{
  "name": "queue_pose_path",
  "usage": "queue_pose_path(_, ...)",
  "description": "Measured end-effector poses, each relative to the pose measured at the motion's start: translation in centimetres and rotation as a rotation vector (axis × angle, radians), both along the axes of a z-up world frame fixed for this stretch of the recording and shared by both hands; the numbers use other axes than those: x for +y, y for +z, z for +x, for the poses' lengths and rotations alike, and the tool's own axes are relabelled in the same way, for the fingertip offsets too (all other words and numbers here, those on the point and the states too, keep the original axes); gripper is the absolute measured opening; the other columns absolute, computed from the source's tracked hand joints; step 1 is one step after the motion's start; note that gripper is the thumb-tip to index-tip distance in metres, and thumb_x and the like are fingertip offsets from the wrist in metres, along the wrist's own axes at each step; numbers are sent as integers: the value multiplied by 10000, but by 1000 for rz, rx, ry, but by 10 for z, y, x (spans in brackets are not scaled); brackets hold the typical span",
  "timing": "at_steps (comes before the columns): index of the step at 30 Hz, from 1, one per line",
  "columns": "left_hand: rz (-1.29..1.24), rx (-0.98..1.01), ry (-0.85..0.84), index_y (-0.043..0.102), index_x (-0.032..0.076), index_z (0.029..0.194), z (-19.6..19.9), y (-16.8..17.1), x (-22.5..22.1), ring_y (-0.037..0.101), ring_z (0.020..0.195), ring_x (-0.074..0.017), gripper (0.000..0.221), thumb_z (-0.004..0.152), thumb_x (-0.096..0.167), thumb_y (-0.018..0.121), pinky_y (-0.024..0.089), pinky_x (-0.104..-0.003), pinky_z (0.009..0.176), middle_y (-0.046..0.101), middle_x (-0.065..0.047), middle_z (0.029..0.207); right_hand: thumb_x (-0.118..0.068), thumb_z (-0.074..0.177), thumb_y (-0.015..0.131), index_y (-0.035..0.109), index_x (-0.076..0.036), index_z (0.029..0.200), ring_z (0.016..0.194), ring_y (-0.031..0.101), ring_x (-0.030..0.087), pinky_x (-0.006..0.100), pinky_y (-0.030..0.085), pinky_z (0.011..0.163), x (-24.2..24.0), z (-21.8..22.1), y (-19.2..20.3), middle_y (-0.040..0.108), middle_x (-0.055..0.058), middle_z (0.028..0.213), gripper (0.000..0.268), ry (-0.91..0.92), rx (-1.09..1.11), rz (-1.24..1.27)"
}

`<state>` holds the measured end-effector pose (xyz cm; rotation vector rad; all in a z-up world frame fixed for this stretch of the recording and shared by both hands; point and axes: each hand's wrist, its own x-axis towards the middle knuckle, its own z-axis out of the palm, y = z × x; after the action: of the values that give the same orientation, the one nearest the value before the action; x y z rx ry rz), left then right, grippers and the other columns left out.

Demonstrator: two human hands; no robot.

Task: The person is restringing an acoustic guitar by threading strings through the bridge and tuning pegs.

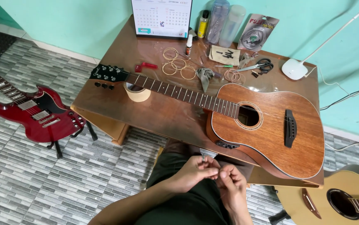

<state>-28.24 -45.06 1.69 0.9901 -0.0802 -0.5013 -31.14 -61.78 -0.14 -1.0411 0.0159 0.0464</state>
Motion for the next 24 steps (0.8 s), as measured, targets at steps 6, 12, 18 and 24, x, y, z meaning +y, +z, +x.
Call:
queue_pose_path(6, 169, -311, 135, 687, 37, 1045, 9, 38, 3, 714, 927, -133, 164, 895, 33, 753, 597, -225, 879, 730, -75, 1006, -92, 982, 610, 577, -110, 1049, 485, 246, 45, 208, 226, 448, 8, 20, 6, 286, -62, 647, 77, 70, 282, 601)
queue_pose_path(12, 666, -1074, 268, 698, 67, 1009, 29, 42, 26, 691, 898, -249, 36, 976, 56, 707, 566, -362, 821, 677, -98, 998, -214, 1068, 535, 555, -100, 850, 486, 270, 50, 215, 211, 436, 32, 24, 17, 348, -59, 648, 247, 91, 442, 598)
queue_pose_path(18, 851, -1425, 338, 629, -20, 887, 22, 62, 34, 618, 812, -285, 108, 968, -18, 699, 557, -411, 772, 611, -128, 920, -91, 1028, 554, 473, -77, 860, 491, 307, 67, 223, 239, 459, 29, 21, 10, 361, -3, 664, 187, 132, 280, 459)
queue_pose_path(24, 924, -1503, 296, 641, 9, 969, 26, 49, 36, 634, 896, -273, 65, 985, 27, 702, 540, -397, 810, 642, -111, 1019, -100, 1029, 570, 573, 17, 951, 528, 217, 81, 233, 167, 458, 4, 30, 16, 280, -20, 643, 141, 338, 243, 207)
